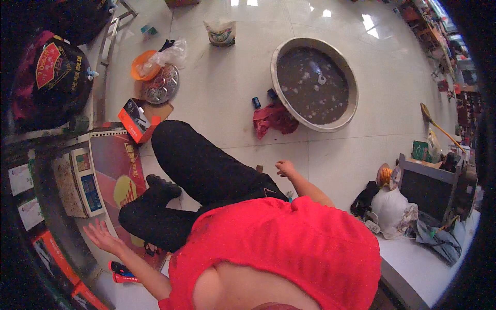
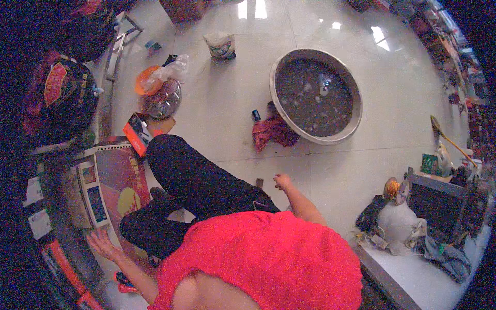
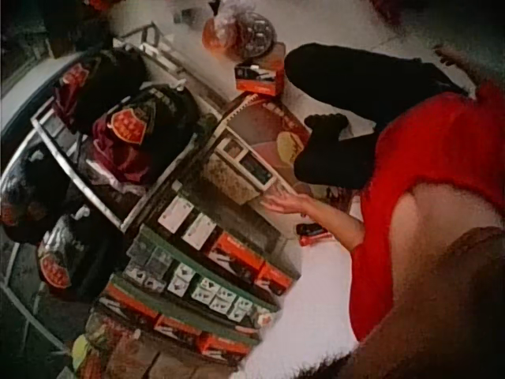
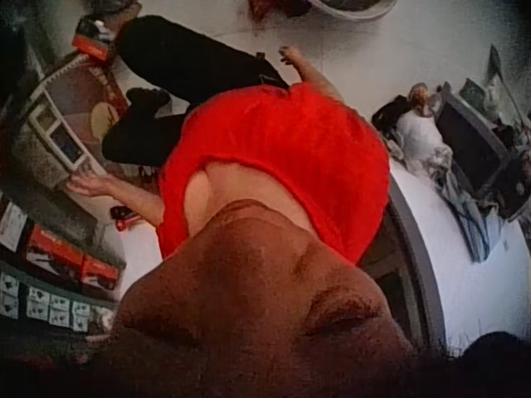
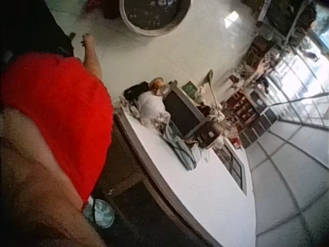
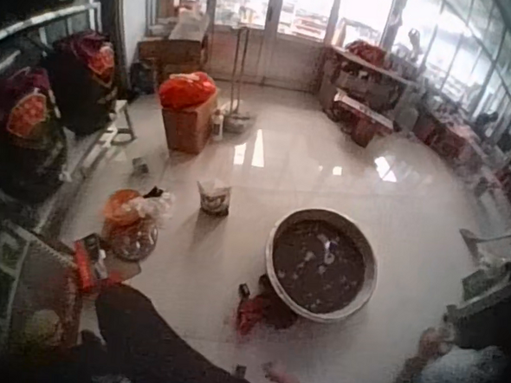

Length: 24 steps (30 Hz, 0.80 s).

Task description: The person installs batteries into an electronic scale, fits the bottom plastic panel, and sets the metal weighing tray into place.

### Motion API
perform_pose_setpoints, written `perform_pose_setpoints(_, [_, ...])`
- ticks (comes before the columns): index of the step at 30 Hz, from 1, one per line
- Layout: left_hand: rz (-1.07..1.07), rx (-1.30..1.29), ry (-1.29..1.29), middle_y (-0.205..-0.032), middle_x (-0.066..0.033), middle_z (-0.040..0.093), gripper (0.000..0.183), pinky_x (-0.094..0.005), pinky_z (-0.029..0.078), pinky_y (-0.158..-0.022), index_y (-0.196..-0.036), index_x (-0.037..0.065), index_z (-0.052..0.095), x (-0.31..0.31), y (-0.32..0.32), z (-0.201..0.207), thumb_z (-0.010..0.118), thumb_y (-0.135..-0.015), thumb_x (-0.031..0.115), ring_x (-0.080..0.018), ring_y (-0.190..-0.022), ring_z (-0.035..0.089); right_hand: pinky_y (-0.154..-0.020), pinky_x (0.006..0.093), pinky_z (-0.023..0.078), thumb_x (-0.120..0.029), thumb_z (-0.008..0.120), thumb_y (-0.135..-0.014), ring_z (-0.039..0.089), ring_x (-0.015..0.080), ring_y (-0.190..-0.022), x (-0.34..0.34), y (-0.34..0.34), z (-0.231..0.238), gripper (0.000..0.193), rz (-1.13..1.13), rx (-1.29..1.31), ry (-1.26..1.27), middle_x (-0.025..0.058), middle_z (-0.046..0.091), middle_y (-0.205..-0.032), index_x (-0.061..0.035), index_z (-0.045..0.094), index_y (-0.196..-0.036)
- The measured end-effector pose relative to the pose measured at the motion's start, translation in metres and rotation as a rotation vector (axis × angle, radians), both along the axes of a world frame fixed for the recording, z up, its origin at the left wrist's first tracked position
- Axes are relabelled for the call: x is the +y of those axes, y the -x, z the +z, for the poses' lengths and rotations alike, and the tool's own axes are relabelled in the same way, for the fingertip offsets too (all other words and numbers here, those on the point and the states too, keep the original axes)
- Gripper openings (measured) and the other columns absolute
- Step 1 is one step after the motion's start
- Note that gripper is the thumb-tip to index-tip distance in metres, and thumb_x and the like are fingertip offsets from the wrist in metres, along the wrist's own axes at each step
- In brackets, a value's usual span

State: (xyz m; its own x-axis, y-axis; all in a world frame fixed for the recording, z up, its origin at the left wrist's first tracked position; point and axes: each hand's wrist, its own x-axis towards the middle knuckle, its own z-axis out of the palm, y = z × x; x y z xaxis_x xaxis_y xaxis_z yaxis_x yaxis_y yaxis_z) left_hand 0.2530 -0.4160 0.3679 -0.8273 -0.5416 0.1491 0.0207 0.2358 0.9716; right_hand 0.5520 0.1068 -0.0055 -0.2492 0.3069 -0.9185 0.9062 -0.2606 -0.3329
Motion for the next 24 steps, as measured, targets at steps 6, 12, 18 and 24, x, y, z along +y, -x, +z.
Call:
perform_pose_setpoints(6, [0.164,-0.016,-0.075,-0.138,-0.0164,0.037,0.053,-0.0416,0.04,-0.092,-0.137,0.005,0.033,-0.017,-0.037,0.016,0.052,-0.092,0.025,-0.0319,-0.113,0.053,-0.049,0.0327,0.05,-0.022,0.063,-0.081,0.062,0.019,-0.062,0.023,0.022,-0.035,0.036,0.187,-0.071,-0.121,0.0081,0.064,-0.085,-0.0068,0.06,-0.114])
perform_pose_setpoints(12, [0.226,0.0,0.022,-0.135,-0.0163,0.04,0.052,-0.0397,0.042,-0.088,-0.136,0.005,0.035,-0.007,-0.067,0.032,0.053,-0.091,0.024,-0.032,-0.11,0.055,-0.05,0.0316,0.049,-0.019,0.063,-0.079,0.061,0.0158,-0.062,0.025,0.096,-0.067,0.035,0.255,0.283,-0.365,0.0079,0.065,-0.085,-0.0066,0.061,-0.112])
perform_pose_setpoints(18, [0.347,0.018,-0.034,-0.129,-0.0141,0.046,0.047,-0.0395,0.044,-0.086,-0.133,0.004,0.039,-0.018,-0.084,0.026,0.052,-0.091,0.02,-0.0317,-0.106,0.057,-0.049,0.0305,0.048,-0.018,0.062,-0.08,0.059,0.0151,-0.058,0.029,0.134,-0.07,0.03,0.336,0.295,-0.32,0.0076,0.064,-0.078,-0.007,0.062,-0.108])
perform_pose_setpoints(24, [0.326,-0.006,0.133,-0.119,-0.011,0.051,0.04,-0.0377,0.045,-0.089,-0.125,0.006,0.046,-0.113,-0.108,-0.066,0.056,-0.086,0.014,-0.0258,-0.102,0.055,-0.06,0.0352,0.049,-0.029,0.062,-0.079,0.06,0.0215,-0.069,0.058,0.123,-0.071,0.029,0.926,0.522,-0.491,0.0091,0.062,-0.083,-0.0116,0.062,-0.103])
